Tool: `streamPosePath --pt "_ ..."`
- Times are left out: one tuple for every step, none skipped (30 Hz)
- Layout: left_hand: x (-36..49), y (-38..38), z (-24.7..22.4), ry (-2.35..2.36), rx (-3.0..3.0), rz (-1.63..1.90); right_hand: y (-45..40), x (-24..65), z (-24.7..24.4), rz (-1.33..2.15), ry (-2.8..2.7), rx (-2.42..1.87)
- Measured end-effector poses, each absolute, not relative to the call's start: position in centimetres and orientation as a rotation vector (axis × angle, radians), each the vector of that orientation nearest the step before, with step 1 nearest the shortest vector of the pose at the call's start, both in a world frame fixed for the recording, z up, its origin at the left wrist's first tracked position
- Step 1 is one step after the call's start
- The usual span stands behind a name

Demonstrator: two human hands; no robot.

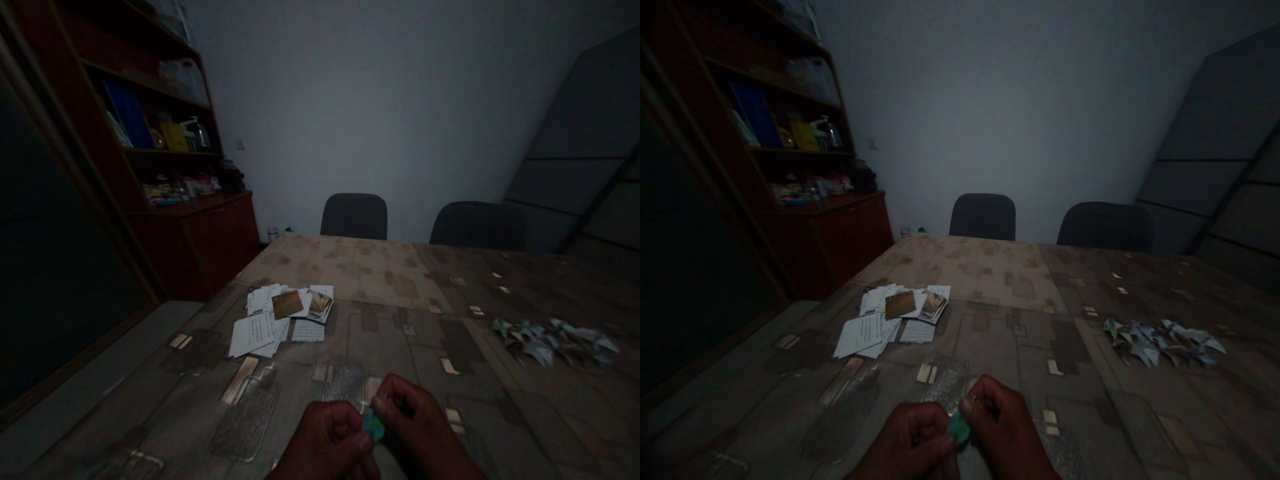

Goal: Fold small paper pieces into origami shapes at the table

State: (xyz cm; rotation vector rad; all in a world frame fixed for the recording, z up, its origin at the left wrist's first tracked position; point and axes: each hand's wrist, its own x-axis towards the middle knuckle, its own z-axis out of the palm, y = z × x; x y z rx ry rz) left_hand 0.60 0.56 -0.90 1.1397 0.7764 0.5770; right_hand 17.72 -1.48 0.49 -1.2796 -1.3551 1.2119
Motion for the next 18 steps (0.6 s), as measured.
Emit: streamPosePath --pt "0.6 0.5 -0.9 0.777 1.138 0.573 -1.4 17.7 0.5 1.228 -1.325 -1.276" --pt "0.6 0.5 -0.9 0.779 1.137 0.566 -1.3 17.6 0.5 1.242 -1.291 -1.269" --pt "0.5 0.4 -1.0 0.782 1.136 0.559 -1.4 17.6 0.5 1.256 -1.261 -1.261" --pt "0.5 0.4 -1.0 0.786 1.134 0.557 -1.4 17.5 0.6 1.265 -1.242 -1.253" --pt "0.4 0.3 -1.1 0.792 1.131 0.557 -1.5 17.5 0.6 1.265 -1.238 -1.248" --pt "0.4 0.3 -1.1 0.801 1.129 0.557 -1.6 17.5 0.6 1.249 -1.237 -1.249" --pt "0.3 0.3 -1.1 0.812 1.126 0.559 -1.6 17.5 0.7 1.231 -1.242 -1.254" --pt "0.3 0.3 -1.0 0.821 1.124 0.562 -1.7 17.5 0.7 1.214 -1.242 -1.259" --pt "0.2 0.3 -0.8 0.826 1.122 0.564 -1.7 17.6 0.8 1.207 -1.234 -1.252" --pt "0.1 0.3 -0.6 0.827 1.120 0.566 -1.6 17.6 0.8 1.214 -1.219 -1.231" --pt "0.0 0.4 -0.4 0.824 1.114 0.567 -1.5 17.7 0.9 1.236 -1.210 -1.198" --pt "0.0 0.4 -0.3 0.820 1.107 0.571 -1.4 17.8 0.9 1.258 -1.207 -1.165" --pt "0.0 0.5 -0.1 0.818 1.098 0.579 -1.3 17.8 0.9 1.278 -1.221 -1.140" --pt "0.0 0.5 0.0 0.818 1.087 0.590 -1.2 17.8 0.9 1.289 -1.246 -1.131" --pt "0.0 0.6 0.1 0.821 1.076 0.602 -1.1 17.8 0.8 1.270 -1.280 -1.154" --pt "0.0 0.6 0.1 0.824 1.069 0.615 -1.1 17.8 0.7 1.276 -1.345 -1.168" --pt "0.1 0.5 0.0 0.825 1.067 0.625 -1.1 17.8 0.6 1.257 -1.354 -1.184" --pt "0.1 0.5 -0.1 0.822 1.070 0.633 -1.1 17.7 0.5 1.223 -1.348 -1.203"
